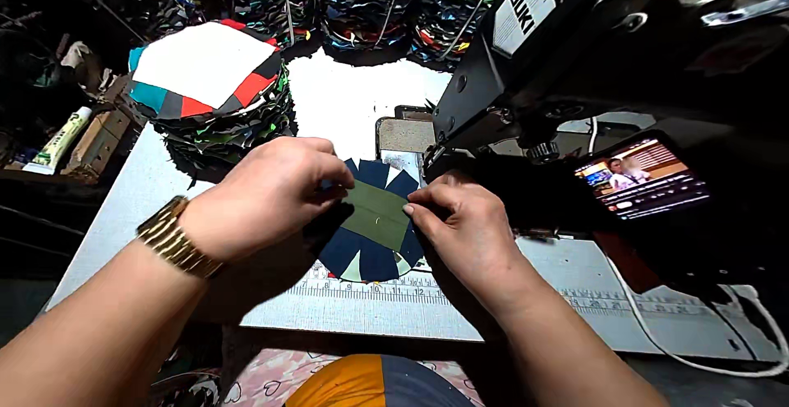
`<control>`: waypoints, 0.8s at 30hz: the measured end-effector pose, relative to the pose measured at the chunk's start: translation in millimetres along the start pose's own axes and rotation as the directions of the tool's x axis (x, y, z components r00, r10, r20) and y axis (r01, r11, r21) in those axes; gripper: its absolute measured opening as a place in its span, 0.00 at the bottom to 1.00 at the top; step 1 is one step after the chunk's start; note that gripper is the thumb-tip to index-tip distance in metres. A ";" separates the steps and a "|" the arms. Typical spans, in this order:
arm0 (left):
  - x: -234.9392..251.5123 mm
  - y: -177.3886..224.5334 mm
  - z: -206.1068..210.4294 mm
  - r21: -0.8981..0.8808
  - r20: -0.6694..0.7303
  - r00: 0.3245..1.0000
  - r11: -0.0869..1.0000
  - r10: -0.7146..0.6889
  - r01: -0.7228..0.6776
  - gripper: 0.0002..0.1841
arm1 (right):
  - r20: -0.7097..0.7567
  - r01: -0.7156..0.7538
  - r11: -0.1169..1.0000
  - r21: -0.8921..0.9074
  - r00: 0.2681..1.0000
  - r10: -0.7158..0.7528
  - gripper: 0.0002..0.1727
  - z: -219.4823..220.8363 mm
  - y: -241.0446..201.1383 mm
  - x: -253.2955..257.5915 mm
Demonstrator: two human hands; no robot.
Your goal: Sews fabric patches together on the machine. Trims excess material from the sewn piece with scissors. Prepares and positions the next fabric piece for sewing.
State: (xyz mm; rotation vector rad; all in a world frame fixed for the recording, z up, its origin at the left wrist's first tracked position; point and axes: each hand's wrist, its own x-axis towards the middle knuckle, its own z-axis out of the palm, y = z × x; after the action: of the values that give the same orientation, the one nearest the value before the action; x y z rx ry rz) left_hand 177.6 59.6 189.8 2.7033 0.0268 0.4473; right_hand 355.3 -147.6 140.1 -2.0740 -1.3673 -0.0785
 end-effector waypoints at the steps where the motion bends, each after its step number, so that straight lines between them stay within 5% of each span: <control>1: 9.2 -4.1 3.8 0.016 0.044 0.999 1.000 0.002 -0.003 0.06 | 0.001 -0.003 1.000 -0.014 1.000 0.003 0.07 1.1 0.3 -1.1; 7: 29.0 -11.5 15.3 0.126 0.229 0.970 0.991 -0.077 0.049 0.07 | -0.004 -0.007 0.999 -0.054 1.000 0.007 0.06 3.2 -1.6 -1.9; 17: 19.4 -20.2 30.7 0.034 0.101 0.993 0.998 -0.059 0.056 0.12 | 0.100 -0.158 0.987 0.041 0.983 0.153 0.02 0.8 -1.5 2.8; 24: 17.7 -24.9 35.9 0.002 0.050 0.998 1.000 -0.023 0.023 0.16 | 0.020 0.304 0.953 0.002 0.952 -0.304 0.08 -7.6 -8.7 0.0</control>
State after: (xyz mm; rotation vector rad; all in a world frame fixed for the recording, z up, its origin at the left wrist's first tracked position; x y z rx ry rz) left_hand 206.8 70.3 154.3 2.7110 0.0446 0.3731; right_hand 350.2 -149.6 150.3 -1.8526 -1.6903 -0.1891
